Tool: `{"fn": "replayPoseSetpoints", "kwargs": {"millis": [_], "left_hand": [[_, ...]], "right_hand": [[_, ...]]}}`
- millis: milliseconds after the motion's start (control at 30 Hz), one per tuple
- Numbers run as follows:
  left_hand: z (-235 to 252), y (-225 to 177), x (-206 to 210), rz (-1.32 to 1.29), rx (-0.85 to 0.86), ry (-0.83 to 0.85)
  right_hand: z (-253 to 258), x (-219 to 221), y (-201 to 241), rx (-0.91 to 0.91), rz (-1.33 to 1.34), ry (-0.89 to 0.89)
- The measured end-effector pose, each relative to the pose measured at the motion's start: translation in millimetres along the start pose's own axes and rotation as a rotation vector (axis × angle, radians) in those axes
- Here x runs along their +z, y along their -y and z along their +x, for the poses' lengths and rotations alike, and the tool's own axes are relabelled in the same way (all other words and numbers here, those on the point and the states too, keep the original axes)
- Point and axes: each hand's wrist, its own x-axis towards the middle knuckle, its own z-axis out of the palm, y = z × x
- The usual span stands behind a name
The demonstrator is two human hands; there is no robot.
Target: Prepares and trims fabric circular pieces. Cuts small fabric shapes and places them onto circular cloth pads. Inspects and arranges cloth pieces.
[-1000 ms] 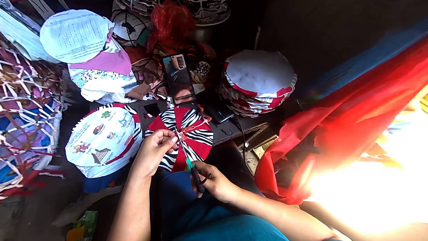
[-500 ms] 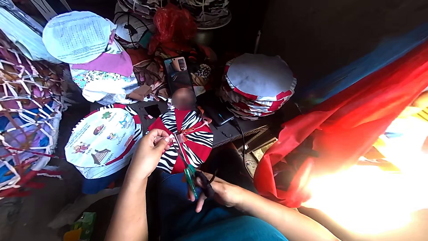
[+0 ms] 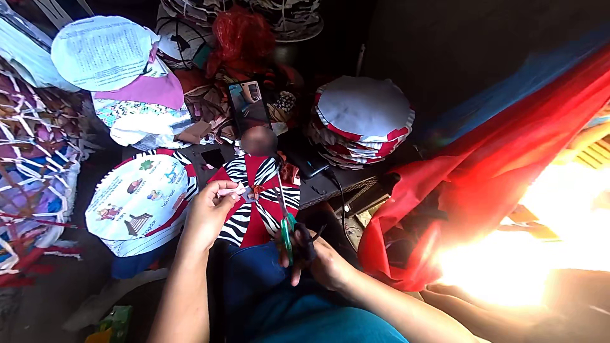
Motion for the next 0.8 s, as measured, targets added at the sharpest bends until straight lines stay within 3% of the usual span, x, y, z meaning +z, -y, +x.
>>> {"fn": "replayPoseSetpoints", "kwargs": {"millis": [167, 300, 633, 800], "left_hand": [[-4, -9, 4, -0.237, -0.065, 0.046], [-9, -13, 5, -0.356, -0.132, 0.126], [-6, -9, 9, -0.062, -0.117, 0.044], [-5, -7, 10, -0.006, -0.08, 0.008]], "right_hand": [[3, 9, 3, 0.069, -0.273, 0.161], [11, 10, 1, 0.013, -0.38, 0.19], [18, 12, -7, -0.05, -0.392, 0.002], [14, 8, -6, 0.04, -0.268, 0.142]]}}
